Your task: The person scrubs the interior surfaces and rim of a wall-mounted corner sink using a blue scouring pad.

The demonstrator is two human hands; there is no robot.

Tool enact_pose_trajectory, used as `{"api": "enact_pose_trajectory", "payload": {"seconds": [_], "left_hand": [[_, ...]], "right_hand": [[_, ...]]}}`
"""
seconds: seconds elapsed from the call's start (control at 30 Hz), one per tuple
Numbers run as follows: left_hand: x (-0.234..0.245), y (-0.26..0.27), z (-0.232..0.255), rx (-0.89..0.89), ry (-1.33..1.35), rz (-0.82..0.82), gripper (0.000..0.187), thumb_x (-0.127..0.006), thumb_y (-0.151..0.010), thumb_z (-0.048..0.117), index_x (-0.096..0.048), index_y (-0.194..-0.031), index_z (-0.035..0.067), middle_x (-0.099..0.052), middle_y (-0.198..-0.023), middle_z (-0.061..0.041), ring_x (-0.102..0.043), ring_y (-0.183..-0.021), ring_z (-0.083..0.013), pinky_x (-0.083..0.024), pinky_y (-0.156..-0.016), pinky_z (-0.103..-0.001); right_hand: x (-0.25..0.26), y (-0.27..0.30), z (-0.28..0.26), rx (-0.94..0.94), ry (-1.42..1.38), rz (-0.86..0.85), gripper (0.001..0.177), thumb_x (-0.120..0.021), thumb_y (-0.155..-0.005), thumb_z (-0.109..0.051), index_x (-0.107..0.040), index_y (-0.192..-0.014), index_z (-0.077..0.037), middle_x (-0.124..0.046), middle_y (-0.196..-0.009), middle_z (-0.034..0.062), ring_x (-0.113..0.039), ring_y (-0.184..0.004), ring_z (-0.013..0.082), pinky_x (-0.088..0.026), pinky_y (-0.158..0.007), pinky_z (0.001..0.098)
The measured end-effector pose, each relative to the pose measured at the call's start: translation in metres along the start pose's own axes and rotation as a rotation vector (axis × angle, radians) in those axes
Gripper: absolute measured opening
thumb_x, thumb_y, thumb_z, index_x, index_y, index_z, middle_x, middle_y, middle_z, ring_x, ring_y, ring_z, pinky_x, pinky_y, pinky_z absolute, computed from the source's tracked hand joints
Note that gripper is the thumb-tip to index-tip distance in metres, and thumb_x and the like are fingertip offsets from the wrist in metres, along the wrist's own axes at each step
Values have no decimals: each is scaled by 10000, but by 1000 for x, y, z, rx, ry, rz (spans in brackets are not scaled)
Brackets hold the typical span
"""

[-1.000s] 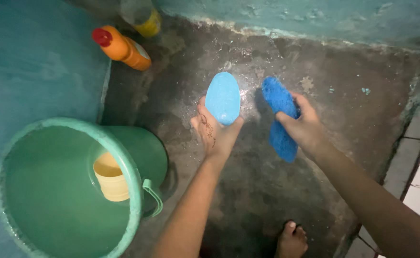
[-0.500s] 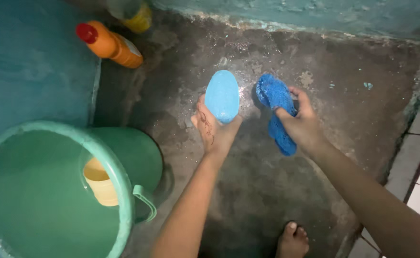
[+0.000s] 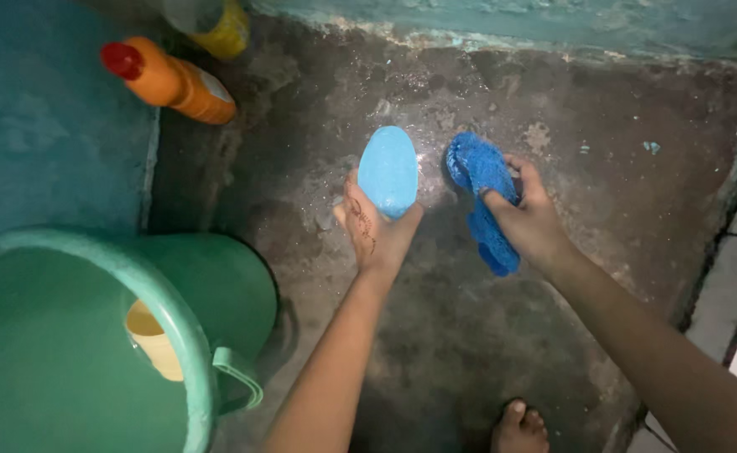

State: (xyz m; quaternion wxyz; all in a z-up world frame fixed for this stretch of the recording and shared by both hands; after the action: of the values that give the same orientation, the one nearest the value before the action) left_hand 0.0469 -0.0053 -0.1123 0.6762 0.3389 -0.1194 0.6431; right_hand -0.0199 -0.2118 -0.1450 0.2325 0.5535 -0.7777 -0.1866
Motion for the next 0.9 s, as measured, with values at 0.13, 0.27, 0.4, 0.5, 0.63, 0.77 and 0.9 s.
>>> {"api": "enact_pose_trajectory", "payload": {"seconds": [0.13,0.27,0.4,0.5,0.63,0.77,0.9], "left_hand": [[-4,-3,-4,-33,-11,-7,992,-830,-665,190,-311,-1508,133,-473,-1432,-126,-334,-1293,-332,-366,-1110,-453],[-9,-7,-13,50,16,-37,1014,-828,-669,190,-289,-1526,140,-425,-1442,-144,-304,-1312,-327,-359,-1122,-444],[-15,-14,-22,-43,-9,-8,1006,-833,-671,192,-295,-1518,113,-452,-1454,-139,-313,-1310,-337,-358,-1116,-453],[-17,-16,-28,-37,20,10,1011,-831,-672,187,-287,-1521,109,-442,-1442,-145,-331,-1270,-347,-363,-1114,-451],[-19,-22,-32,-28,-19,25,967,-831,-663,196,-355,-1500,121,-528,-1409,-105,-358,-1274,-339,-373,-1103,-454],[-23,-30,-40,-63,-50,49,973,-845,-657,212,-348,-1485,94,-513,-1420,-116,-351,-1257,-345,-360,-1090,-469],[-28,-37,-53,-44,8,33,1021,-840,-666,213,-299,-1522,82,-474,-1432,-148,-343,-1266,-345,-370,-1099,-456]], "right_hand": [[1,-8,12,36,26,9,627,-634,-938,-168,-367,-1502,-102,-632,-1219,123,-702,-976,214,-590,-798,352],[2,-16,26,136,84,25,603,-651,-958,-162,-394,-1497,-82,-655,-1215,125,-678,-1013,187,-571,-825,330],[-2,-19,35,102,-16,17,600,-646,-956,-155,-406,-1502,-90,-648,-1162,136,-656,-941,176,-566,-768,333],[-3,-21,33,107,-31,1,599,-636,-954,-160,-380,-1491,-90,-643,-1191,103,-680,-963,150,-587,-777,319],[-5,-25,37,79,-16,16,608,-647,-959,-151,-383,-1504,-96,-641,-1174,114,-671,-946,158,-580,-769,327],[-9,-32,39,134,-46,-3,602,-645,-953,-137,-396,-1498,-83,-642,-1178,119,-683,-954,164,-594,-771,328],[-13,-35,36,135,-65,-14,594,-645,-950,-138,-396,-1486,-75,-652,-1184,108,-695,-946,167,-600,-769,324]]}}
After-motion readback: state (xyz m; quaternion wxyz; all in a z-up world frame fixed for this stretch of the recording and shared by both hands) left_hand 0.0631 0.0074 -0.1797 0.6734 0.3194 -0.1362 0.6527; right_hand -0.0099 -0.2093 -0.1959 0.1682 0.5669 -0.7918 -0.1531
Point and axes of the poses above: each hand's wrist, its own y-axis away from the middle knuckle, its own x-axis out of the back of the hand, z = x × y, the point moved 4 cm from there along -y, towards the middle knuckle
